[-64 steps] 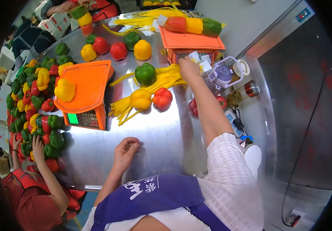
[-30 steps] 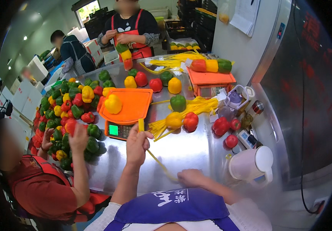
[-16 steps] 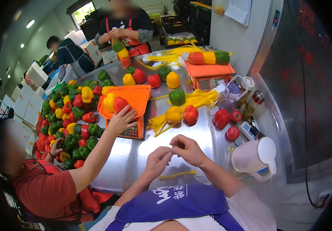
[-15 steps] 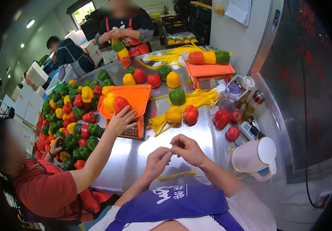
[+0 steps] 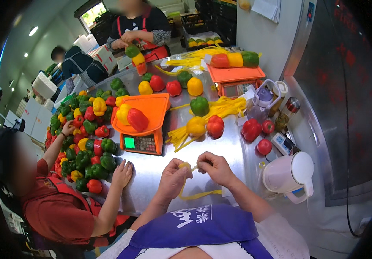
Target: The person assembles colorful bell peppers into decorative skeins by threading them onto yellow plastic strings. They pick up peppers, thread them onto the string, and tie the ends to secure the arrangement.
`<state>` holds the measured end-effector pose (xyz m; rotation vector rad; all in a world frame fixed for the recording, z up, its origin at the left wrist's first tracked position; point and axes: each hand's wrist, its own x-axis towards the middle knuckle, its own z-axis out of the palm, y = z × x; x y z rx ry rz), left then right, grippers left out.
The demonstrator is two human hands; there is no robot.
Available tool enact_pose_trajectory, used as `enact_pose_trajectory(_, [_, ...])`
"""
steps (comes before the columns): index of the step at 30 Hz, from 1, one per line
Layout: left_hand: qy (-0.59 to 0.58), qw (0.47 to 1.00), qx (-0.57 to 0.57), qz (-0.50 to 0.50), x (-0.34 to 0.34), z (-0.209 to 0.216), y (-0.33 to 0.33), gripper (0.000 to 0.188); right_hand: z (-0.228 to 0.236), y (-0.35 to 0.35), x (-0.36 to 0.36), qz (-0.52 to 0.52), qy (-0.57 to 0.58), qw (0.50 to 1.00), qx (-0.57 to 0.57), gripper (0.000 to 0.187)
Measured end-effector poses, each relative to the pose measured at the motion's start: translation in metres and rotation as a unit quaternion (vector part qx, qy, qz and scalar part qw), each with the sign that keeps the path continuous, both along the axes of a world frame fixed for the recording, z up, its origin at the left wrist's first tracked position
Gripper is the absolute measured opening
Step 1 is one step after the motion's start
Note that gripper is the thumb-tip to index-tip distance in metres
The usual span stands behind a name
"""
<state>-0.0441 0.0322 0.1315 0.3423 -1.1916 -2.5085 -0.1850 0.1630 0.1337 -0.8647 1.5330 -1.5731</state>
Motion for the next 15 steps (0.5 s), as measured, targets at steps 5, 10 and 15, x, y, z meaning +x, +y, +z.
enact_pose_trajectory(5, [-0.096,0.977,-0.175,-0.073,0.000,-0.004,-0.001,0.013,0.000,0.002,-0.012,-0.021,-0.297,0.943,-0.150,0.005])
enact_pose_trajectory(10, [-0.145,0.967,-0.206,-0.046,-0.002,-0.004,-0.013,0.013,-0.005,0.005,-0.024,0.035,-0.457,0.861,-0.221,0.008])
enact_pose_trajectory(15, [0.052,0.998,0.031,-0.008,-0.019,0.023,-0.024,0.010,0.013,0.006,-0.007,0.086,-0.048,0.994,0.043,0.016])
